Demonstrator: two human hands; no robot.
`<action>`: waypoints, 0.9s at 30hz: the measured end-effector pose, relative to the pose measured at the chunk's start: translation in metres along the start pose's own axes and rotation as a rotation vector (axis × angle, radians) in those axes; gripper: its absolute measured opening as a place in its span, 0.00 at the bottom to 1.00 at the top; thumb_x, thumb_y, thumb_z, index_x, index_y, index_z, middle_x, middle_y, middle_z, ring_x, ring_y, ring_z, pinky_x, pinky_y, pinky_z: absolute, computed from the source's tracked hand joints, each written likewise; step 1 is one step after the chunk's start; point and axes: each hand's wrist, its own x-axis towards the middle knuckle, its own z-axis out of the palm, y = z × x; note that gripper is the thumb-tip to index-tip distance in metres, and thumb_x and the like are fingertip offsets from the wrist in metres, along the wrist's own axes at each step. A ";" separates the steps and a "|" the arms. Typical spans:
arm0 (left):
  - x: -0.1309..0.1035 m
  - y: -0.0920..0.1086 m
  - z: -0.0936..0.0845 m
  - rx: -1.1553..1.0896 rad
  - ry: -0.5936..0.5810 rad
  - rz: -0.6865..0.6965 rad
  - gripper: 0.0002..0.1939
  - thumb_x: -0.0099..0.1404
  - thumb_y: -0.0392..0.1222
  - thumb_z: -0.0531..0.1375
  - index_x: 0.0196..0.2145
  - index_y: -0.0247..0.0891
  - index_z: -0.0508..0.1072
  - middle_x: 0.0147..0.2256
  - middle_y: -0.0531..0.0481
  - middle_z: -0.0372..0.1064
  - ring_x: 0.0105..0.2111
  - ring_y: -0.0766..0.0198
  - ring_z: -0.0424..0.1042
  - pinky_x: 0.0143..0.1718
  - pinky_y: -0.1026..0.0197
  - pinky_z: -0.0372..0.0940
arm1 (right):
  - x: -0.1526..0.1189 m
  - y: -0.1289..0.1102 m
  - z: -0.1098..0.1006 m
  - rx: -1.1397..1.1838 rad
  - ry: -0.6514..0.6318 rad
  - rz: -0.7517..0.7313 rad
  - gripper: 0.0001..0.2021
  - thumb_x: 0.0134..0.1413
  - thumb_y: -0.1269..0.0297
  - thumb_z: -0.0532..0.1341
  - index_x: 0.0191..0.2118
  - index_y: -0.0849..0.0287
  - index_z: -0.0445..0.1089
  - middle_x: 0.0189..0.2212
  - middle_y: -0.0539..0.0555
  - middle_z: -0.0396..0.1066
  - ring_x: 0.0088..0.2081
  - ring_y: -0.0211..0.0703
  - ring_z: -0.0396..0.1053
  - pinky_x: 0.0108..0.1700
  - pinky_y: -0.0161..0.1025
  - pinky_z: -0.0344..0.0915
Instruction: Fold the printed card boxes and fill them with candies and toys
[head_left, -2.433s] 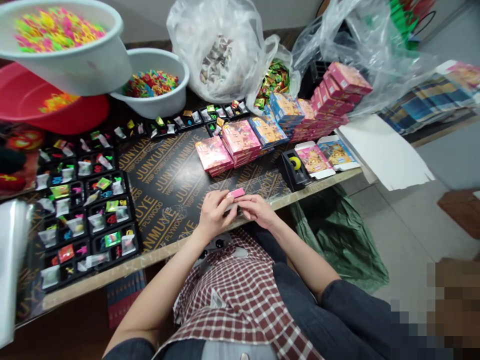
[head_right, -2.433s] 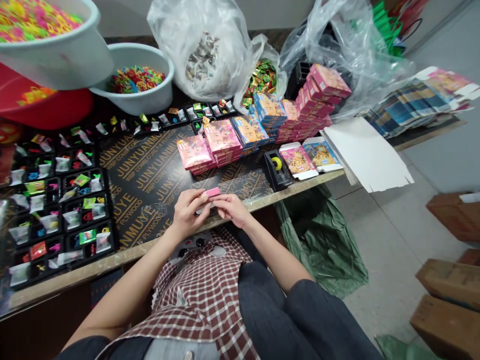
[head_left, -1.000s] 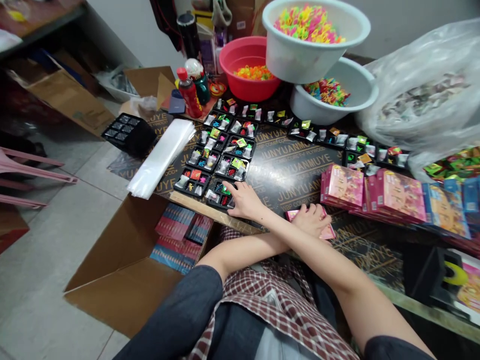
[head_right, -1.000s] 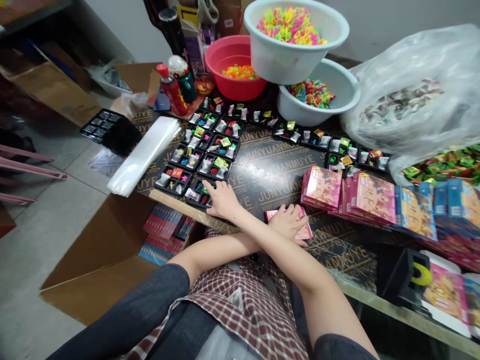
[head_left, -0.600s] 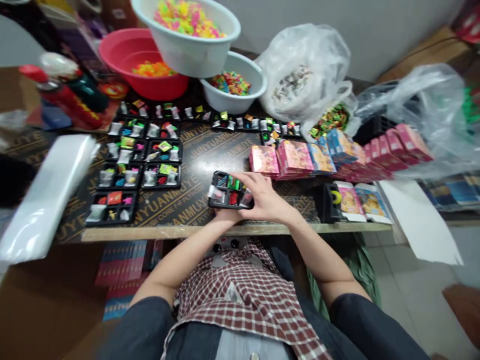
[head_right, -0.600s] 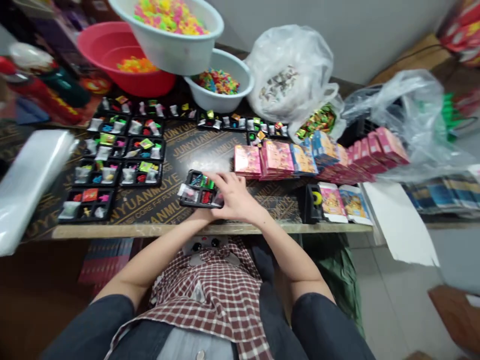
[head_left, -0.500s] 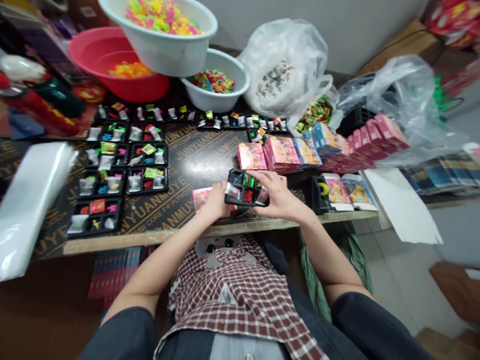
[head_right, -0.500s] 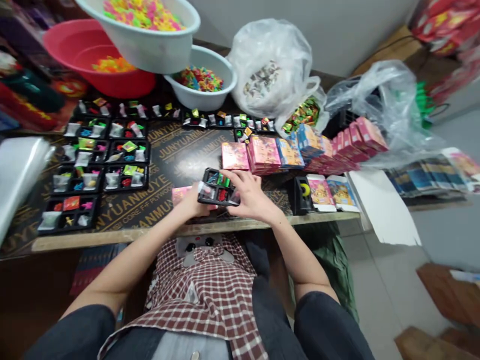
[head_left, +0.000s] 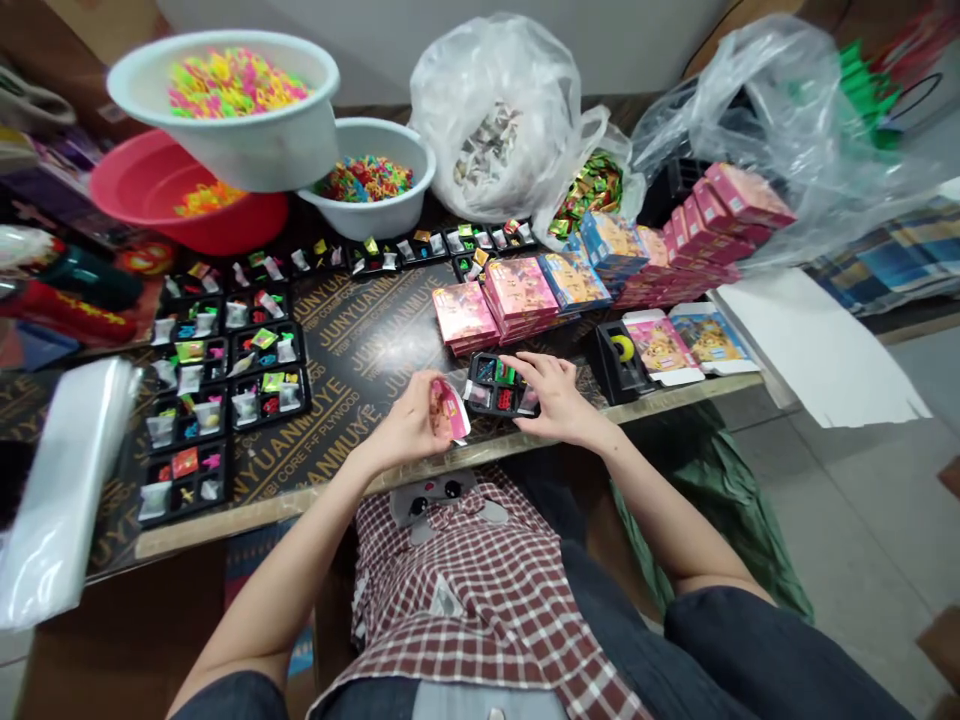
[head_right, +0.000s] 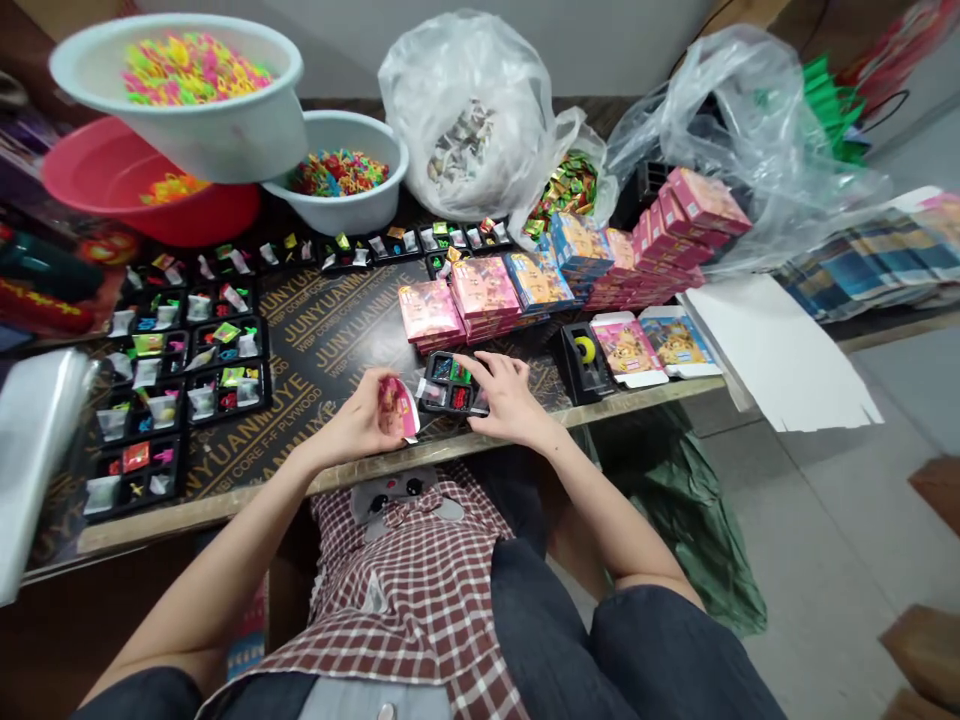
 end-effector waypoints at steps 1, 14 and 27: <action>0.000 -0.001 0.004 -0.011 0.013 -0.004 0.42 0.48 0.38 0.65 0.60 0.38 0.54 0.52 0.42 0.61 0.52 0.51 0.67 0.57 0.47 0.64 | 0.000 -0.001 0.002 0.010 0.000 -0.017 0.42 0.46 0.61 0.63 0.69 0.52 0.52 0.62 0.65 0.58 0.62 0.65 0.56 0.59 0.57 0.48; 0.002 -0.009 0.042 0.197 -0.070 0.073 0.47 0.50 0.44 0.66 0.67 0.39 0.56 0.62 0.36 0.60 0.63 0.43 0.59 0.66 0.33 0.45 | 0.003 -0.006 0.015 0.070 -0.130 -0.221 0.44 0.43 0.68 0.66 0.69 0.54 0.53 0.60 0.66 0.62 0.61 0.62 0.58 0.62 0.62 0.47; 0.013 0.006 0.052 0.222 0.207 0.096 0.45 0.50 0.42 0.63 0.66 0.37 0.58 0.58 0.35 0.61 0.58 0.43 0.63 0.59 0.41 0.58 | 0.011 -0.006 0.063 0.810 0.460 0.282 0.20 0.51 0.53 0.67 0.50 0.53 0.77 0.37 0.54 0.70 0.35 0.44 0.71 0.39 0.43 0.72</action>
